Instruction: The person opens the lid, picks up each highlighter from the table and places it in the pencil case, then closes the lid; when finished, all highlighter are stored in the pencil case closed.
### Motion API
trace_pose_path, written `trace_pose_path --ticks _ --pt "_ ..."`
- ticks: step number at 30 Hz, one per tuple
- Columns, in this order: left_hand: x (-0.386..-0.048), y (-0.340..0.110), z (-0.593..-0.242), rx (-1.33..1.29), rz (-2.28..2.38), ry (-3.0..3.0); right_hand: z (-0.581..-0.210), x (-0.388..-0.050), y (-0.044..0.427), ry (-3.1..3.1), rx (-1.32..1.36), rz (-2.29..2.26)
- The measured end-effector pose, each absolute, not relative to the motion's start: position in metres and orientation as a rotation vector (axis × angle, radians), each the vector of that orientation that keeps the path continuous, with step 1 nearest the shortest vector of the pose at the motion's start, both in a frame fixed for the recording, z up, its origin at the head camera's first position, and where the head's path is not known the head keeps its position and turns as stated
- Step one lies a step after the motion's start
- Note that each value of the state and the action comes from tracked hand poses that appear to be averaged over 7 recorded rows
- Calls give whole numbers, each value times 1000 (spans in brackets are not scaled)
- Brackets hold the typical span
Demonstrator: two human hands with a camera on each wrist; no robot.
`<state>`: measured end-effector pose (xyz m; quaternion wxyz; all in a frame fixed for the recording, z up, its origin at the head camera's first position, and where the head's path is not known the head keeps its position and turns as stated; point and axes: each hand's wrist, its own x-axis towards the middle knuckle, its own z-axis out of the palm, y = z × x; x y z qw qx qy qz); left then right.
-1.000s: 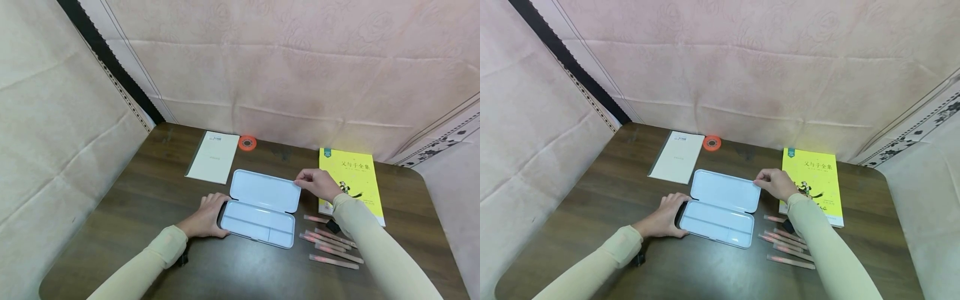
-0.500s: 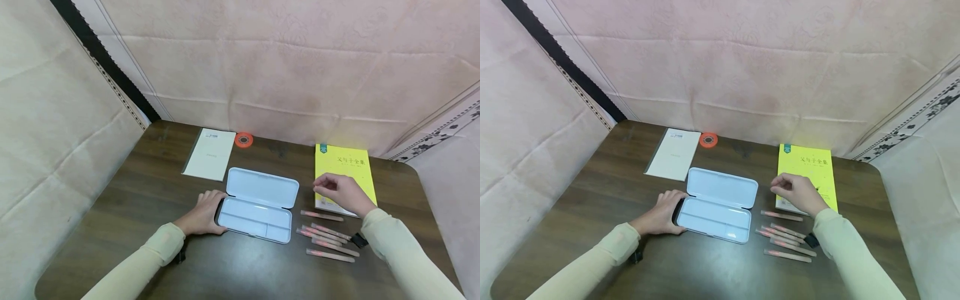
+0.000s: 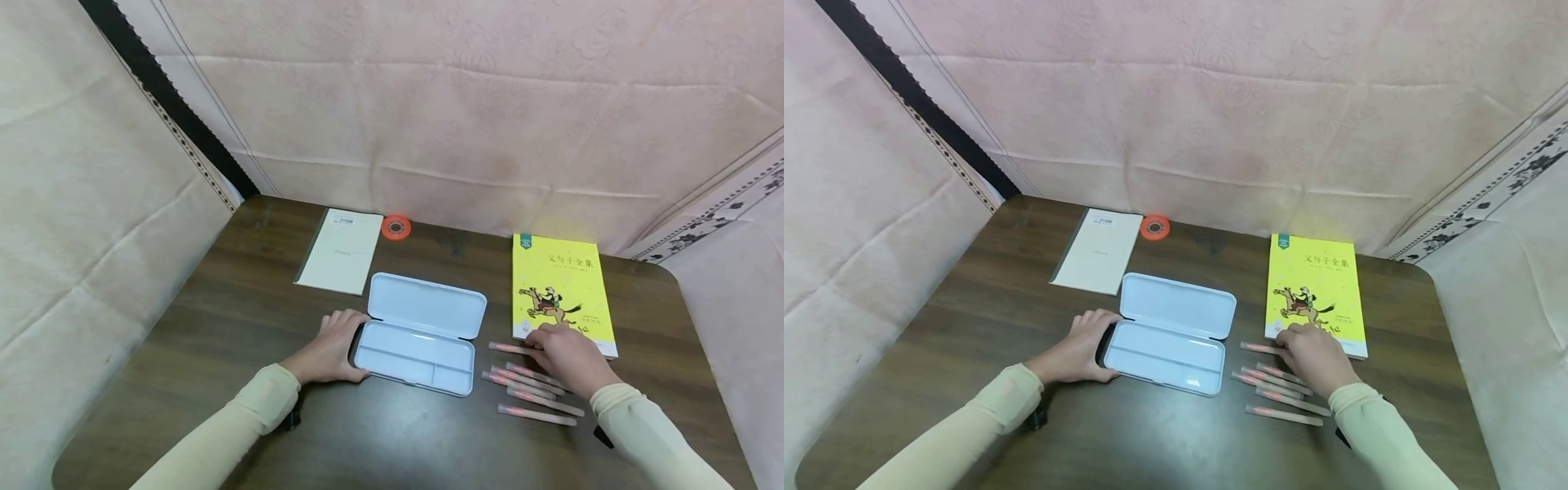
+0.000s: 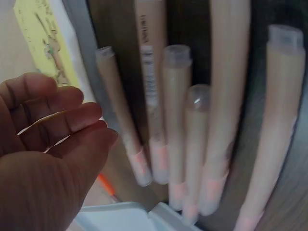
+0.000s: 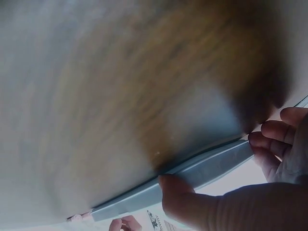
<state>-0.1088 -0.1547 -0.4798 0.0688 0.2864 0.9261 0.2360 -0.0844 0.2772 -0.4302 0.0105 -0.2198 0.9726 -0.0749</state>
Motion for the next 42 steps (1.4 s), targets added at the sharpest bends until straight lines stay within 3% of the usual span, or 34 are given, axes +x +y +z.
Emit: trace_pose_path --ticks 8,16,27,34,42 --pt "-108 -154 -479 865 728 2785 -439 -79 282 3073 -651 -247" --pt "-108 -155 -476 844 732 2776 -446 -68 304 3038 -440 -341" --pt "-107 -154 -476 854 742 2775 -457 -55 325 2916 -292 -799" --pt "-107 -154 -478 858 743 2777 -442 -53 327 2847 -145 -978" --pt "-108 -154 -478 845 730 2772 -415 -58 295 2918 -320 -1078"
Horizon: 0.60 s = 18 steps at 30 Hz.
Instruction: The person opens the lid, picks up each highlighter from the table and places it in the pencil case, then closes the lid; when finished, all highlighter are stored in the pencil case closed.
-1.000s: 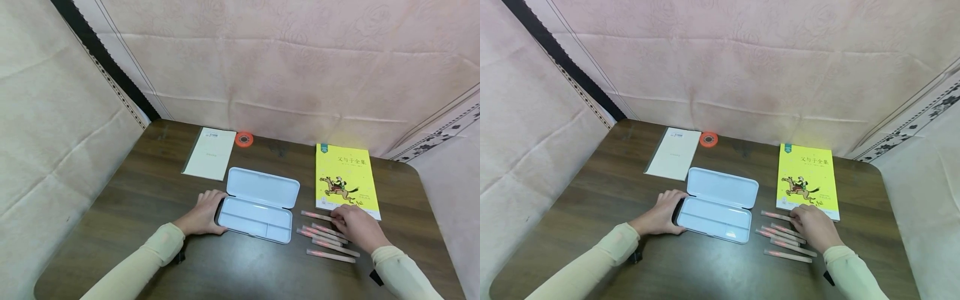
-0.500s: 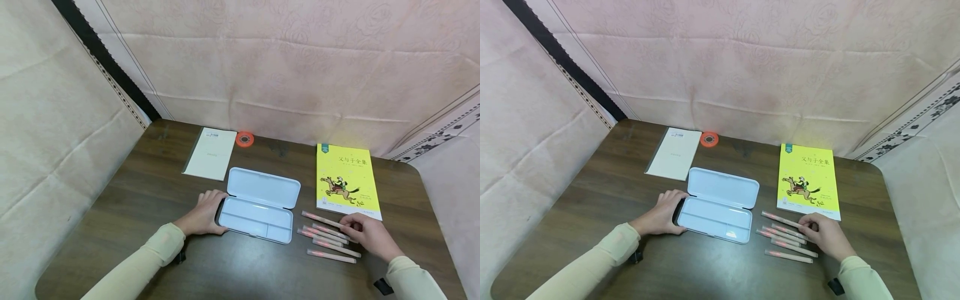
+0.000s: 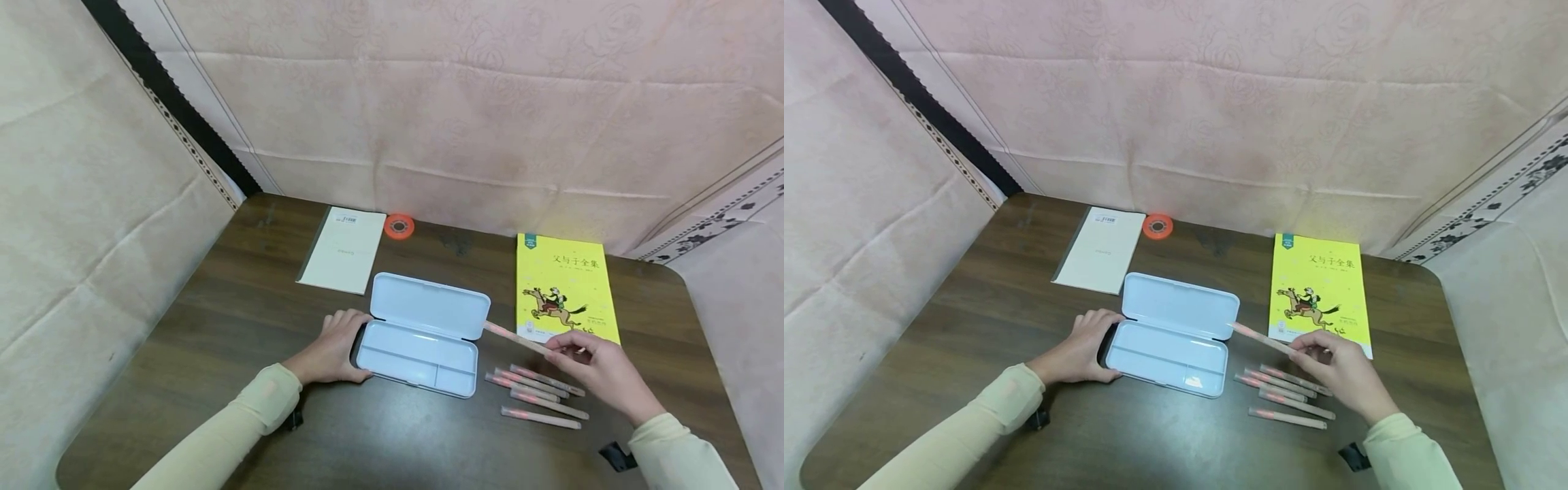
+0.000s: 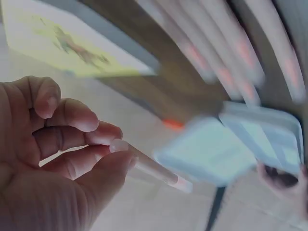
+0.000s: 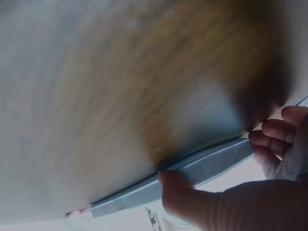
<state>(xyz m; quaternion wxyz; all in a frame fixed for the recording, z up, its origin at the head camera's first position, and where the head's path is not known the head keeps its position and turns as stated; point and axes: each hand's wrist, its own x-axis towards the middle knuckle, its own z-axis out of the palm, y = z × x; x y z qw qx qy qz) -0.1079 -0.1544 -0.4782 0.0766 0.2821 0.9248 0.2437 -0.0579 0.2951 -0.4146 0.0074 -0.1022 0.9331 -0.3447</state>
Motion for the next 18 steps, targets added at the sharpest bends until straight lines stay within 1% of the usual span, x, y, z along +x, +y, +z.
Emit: trace_pose_path --ticks 4,10,15,18 --pt "-107 -154 -477 848 730 2772 -414 -64 264 2818 -408 -1172" --pt "-107 -153 -477 854 740 2770 -427 -77 220 2685 -449 -1195" --pt "-106 -153 -477 858 733 2779 -441 -85 197 2716 -518 -1133" --pt "-106 -154 -476 867 749 2788 -447 -88 188 2742 -485 -1068"
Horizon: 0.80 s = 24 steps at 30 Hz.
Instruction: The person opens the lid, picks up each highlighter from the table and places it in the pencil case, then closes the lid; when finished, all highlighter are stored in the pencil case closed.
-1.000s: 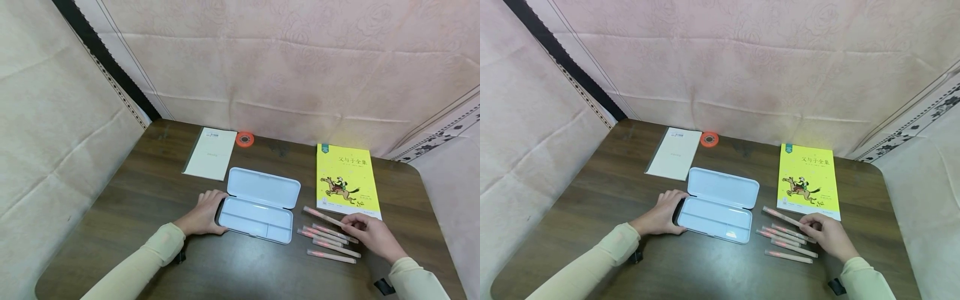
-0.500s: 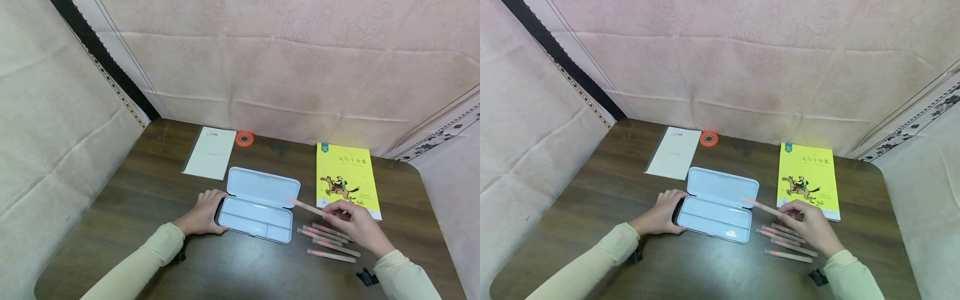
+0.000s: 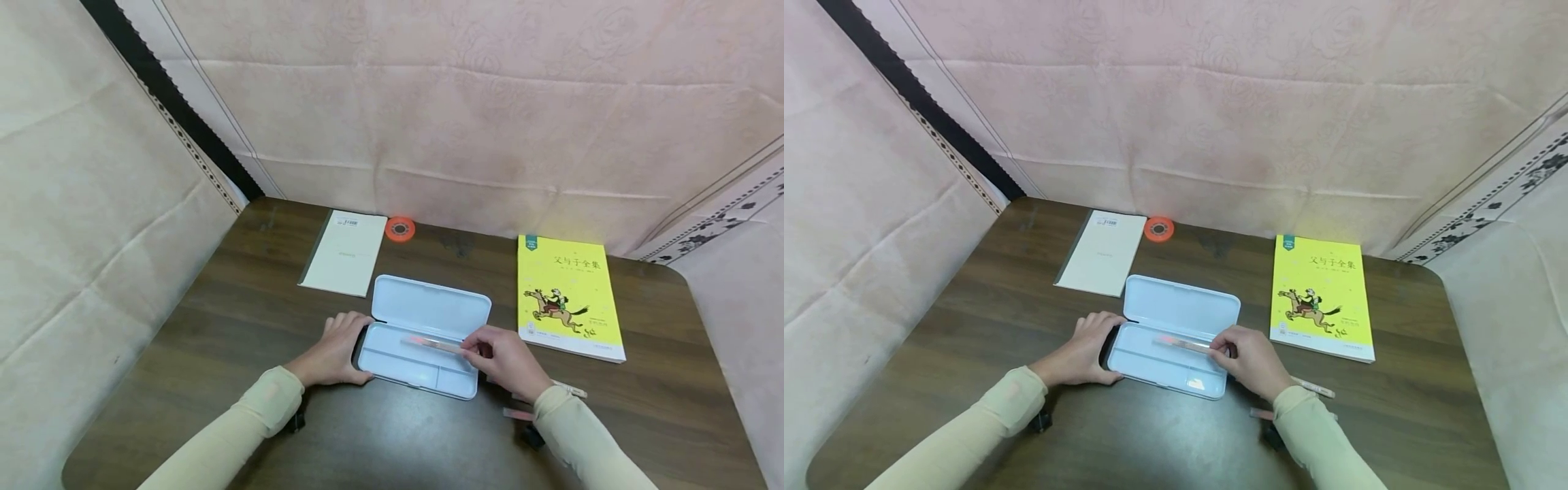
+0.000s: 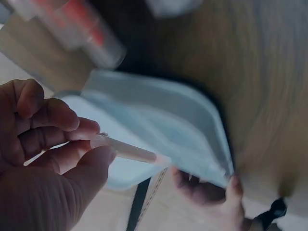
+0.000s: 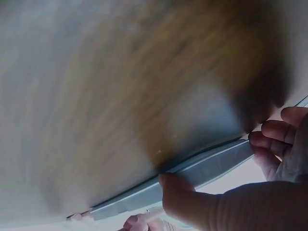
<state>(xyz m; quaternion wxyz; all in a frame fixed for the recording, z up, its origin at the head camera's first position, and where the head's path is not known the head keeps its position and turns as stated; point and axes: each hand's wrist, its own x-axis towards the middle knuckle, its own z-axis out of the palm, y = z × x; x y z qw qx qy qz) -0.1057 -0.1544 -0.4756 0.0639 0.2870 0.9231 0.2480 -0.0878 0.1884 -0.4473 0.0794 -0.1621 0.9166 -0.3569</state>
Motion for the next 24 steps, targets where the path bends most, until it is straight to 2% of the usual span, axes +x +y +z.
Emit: trace_pose_path --ticks 11,24 --pt "-106 -154 -477 854 735 2777 -457 -87 172 2894 -404 -818" --pt "-106 -155 -477 872 719 2792 -461 -83 174 2881 -301 -1008"
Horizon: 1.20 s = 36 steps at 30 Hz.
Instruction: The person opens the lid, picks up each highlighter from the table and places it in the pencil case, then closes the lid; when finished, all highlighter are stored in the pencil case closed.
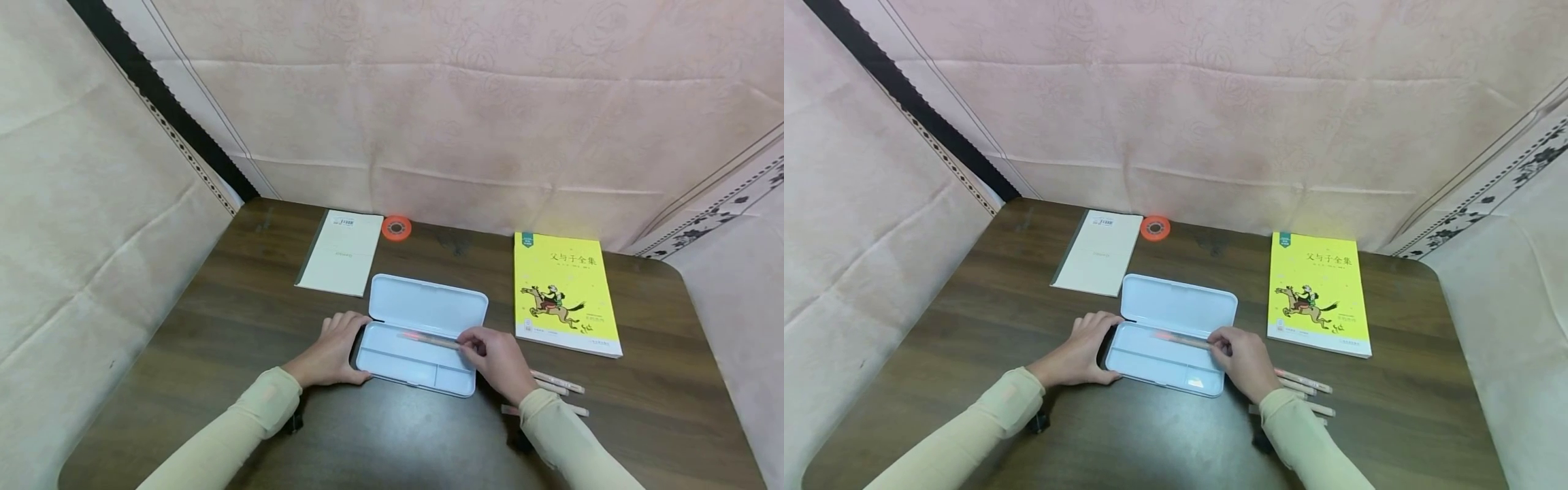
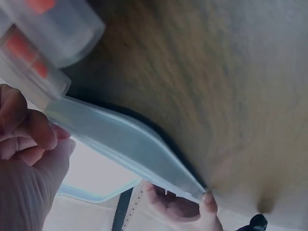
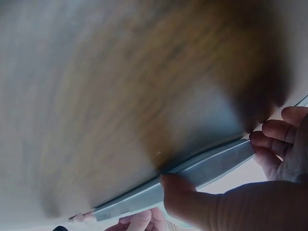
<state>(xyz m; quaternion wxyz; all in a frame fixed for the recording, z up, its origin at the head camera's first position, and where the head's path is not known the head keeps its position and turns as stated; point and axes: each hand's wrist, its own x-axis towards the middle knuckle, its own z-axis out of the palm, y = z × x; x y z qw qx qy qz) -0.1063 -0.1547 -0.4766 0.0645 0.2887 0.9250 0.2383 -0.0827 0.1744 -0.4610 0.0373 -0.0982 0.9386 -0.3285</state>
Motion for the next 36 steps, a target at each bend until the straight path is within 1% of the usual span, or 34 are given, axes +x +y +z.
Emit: trace_pose_path --ticks 8,15,21,29,36 --pt "-106 -155 -477 856 707 2791 -454 -78 197 2889 -295 -1141" --pt "-106 -155 -478 850 700 2794 -440 -66 249 2933 -119 -1137" --pt "-107 -155 -478 855 695 2792 -434 -49 296 3001 -2 -1079" --pt "-107 -155 -478 859 707 2785 -453 -20 341 2970 183 -882" --pt "-106 -155 -478 848 712 2784 -472 -4 351 2974 182 -829"
